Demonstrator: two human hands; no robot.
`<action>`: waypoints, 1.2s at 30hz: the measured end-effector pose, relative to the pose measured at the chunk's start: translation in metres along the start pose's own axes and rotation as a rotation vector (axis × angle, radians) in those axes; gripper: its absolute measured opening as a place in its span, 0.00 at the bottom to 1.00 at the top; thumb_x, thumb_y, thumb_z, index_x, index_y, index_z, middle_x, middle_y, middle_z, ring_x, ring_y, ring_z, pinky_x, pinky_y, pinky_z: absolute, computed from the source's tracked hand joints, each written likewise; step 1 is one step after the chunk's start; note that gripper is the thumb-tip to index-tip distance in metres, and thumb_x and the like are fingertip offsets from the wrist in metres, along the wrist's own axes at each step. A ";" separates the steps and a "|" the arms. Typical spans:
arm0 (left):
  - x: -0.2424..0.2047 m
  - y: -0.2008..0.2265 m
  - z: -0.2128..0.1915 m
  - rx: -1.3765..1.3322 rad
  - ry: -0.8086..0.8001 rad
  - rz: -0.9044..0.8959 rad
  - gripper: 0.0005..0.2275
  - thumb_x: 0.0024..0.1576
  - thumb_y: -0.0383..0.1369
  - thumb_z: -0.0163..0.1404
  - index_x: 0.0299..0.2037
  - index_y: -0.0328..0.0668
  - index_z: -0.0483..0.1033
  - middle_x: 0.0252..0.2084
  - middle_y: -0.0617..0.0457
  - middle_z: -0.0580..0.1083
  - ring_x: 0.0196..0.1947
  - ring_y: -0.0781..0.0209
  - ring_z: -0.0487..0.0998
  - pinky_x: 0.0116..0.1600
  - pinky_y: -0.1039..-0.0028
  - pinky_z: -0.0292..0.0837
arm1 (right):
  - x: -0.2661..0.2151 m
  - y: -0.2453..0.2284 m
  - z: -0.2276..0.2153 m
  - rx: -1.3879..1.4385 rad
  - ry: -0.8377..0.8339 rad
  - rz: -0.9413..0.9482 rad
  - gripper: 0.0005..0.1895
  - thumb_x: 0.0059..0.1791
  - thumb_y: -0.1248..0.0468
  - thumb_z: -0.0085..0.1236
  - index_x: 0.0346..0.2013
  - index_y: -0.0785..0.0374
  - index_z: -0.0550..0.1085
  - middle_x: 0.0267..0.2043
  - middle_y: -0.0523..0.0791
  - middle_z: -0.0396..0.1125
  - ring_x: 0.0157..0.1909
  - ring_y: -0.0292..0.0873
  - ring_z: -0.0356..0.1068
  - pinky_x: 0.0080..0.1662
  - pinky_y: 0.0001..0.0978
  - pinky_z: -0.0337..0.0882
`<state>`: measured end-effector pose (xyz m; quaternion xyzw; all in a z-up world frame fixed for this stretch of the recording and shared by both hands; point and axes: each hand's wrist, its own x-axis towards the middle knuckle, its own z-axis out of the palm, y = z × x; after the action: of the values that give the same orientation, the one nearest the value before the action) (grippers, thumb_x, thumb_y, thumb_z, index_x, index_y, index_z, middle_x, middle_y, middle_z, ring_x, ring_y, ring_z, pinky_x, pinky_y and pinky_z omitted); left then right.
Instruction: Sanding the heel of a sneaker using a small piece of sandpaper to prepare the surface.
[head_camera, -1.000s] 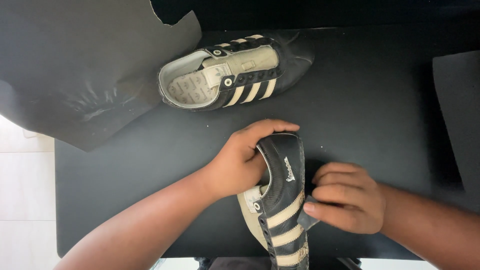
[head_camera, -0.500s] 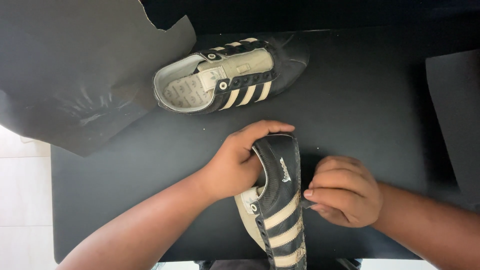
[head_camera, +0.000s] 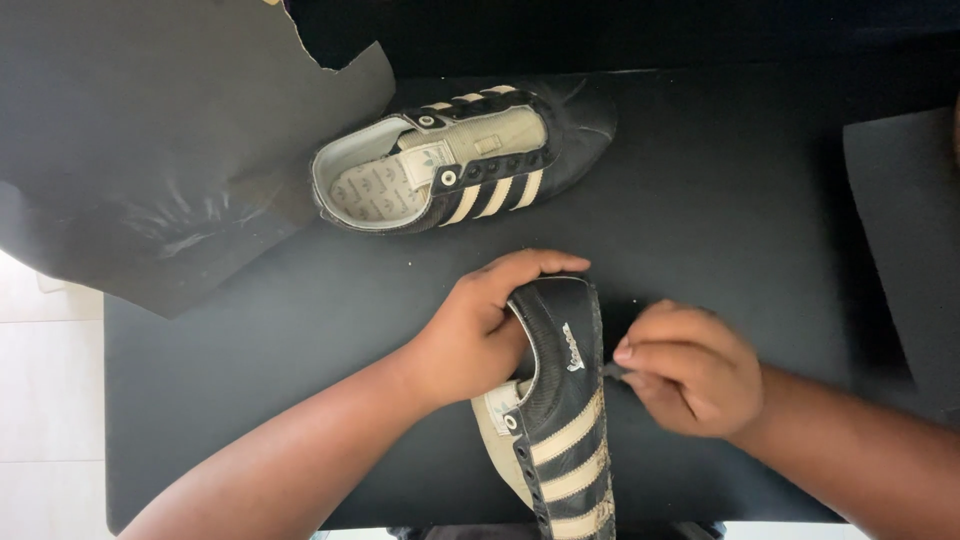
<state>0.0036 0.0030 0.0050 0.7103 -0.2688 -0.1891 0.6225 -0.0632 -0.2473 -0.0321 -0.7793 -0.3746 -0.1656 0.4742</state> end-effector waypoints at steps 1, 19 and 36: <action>0.000 0.000 0.000 -0.001 0.001 0.004 0.24 0.54 0.14 0.38 0.60 0.41 0.71 0.53 0.49 0.76 0.56 0.56 0.78 0.63 0.69 0.72 | -0.001 0.000 0.001 -0.003 -0.002 -0.002 0.08 0.55 0.65 0.47 0.45 0.66 0.72 0.43 0.49 0.66 0.30 0.39 0.70 0.39 0.31 0.77; -0.004 -0.005 0.015 -0.143 0.112 0.073 0.21 0.53 0.12 0.42 0.56 0.29 0.75 0.51 0.33 0.77 0.56 0.31 0.77 0.60 0.44 0.72 | 0.030 -0.018 0.003 -0.050 0.173 0.020 0.06 0.50 0.72 0.53 0.39 0.68 0.77 0.37 0.51 0.70 0.23 0.38 0.66 0.23 0.25 0.71; -0.004 -0.004 0.021 -0.174 0.134 0.131 0.14 0.55 0.16 0.48 0.51 0.28 0.75 0.48 0.35 0.79 0.53 0.34 0.79 0.59 0.47 0.74 | 0.062 -0.044 -0.009 -0.439 0.225 0.098 0.04 0.49 0.75 0.59 0.36 0.68 0.81 0.35 0.48 0.75 0.21 0.40 0.68 0.21 0.24 0.70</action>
<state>-0.0113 -0.0109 -0.0028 0.6455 -0.2548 -0.1229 0.7094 -0.0543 -0.2172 0.0377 -0.8574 -0.2363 -0.3059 0.3396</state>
